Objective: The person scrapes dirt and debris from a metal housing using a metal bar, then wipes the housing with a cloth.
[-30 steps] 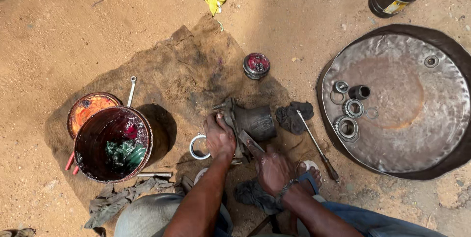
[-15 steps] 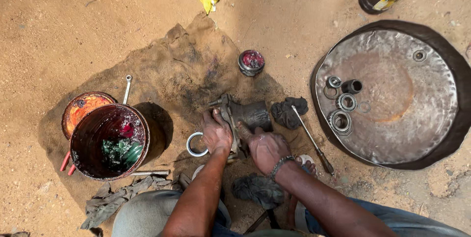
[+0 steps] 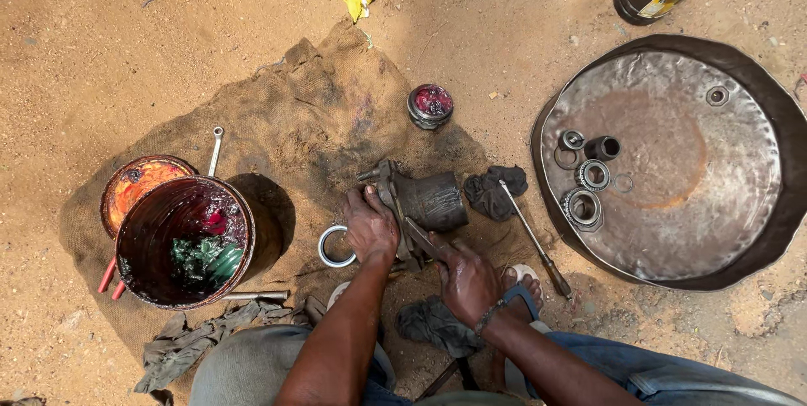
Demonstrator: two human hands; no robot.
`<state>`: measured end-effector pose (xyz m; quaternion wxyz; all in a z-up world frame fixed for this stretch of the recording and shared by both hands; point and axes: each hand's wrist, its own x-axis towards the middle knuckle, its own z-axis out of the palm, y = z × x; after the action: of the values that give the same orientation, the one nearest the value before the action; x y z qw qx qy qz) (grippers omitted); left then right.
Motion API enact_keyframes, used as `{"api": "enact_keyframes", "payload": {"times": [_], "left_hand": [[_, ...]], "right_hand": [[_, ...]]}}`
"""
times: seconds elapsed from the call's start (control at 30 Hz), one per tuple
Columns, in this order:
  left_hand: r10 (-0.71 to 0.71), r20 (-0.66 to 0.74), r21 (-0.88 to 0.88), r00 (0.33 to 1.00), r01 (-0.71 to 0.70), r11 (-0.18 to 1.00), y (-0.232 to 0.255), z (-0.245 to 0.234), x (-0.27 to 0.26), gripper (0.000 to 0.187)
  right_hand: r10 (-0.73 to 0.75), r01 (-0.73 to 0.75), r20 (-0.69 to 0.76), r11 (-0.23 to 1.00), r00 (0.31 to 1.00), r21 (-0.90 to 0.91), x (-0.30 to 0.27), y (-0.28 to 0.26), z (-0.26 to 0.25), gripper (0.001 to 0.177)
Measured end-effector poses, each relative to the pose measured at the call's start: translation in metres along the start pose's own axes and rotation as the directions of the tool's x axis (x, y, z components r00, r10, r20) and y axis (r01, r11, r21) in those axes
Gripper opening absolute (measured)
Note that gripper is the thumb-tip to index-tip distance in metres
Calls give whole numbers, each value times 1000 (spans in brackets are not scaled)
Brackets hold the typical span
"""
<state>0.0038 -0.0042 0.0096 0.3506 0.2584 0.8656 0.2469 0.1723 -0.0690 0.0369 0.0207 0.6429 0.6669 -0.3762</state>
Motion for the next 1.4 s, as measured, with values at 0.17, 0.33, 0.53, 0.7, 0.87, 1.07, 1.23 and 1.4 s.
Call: {"api": "enact_keyframes", "payload": {"times": [0.17,0.33,0.53,0.7,0.87,1.07,1.23,1.4], "left_hand": [[-20,-16,3,1000,20,1000,-4,6,5,37],[8,-51,29,999,-6,1000,-16,18,12,39],[-197,16,-414,980,186,891,-16,25,22,45],[-324,116,-318,939,344,884,-12,17,16,62],[69,-122,7,990,-68,998,-21,22,19,51],[28,-74,-8,997,-29,1000,-10,16,7,40],[110,-107,50,988,-105,993,-14,17,9,38],[40,-83,37,996,-37,999,-4,15,8,38]], "right_hand": [[-11,11,-91,1000,996,-1,11,3,26,66],[-230,206,-187,968,955,-142,61,14,38,52],[-247,243,-77,968,966,-55,20,11,9,54],[5,27,195,987,981,-160,29,-16,-37,56],[-350,377,-212,920,912,103,19,26,16,53],[-104,160,-214,951,971,263,-15,114,108,29],[39,-10,-75,934,996,356,-20,82,96,41],[-67,141,-183,890,981,434,-12,73,112,52]]}}
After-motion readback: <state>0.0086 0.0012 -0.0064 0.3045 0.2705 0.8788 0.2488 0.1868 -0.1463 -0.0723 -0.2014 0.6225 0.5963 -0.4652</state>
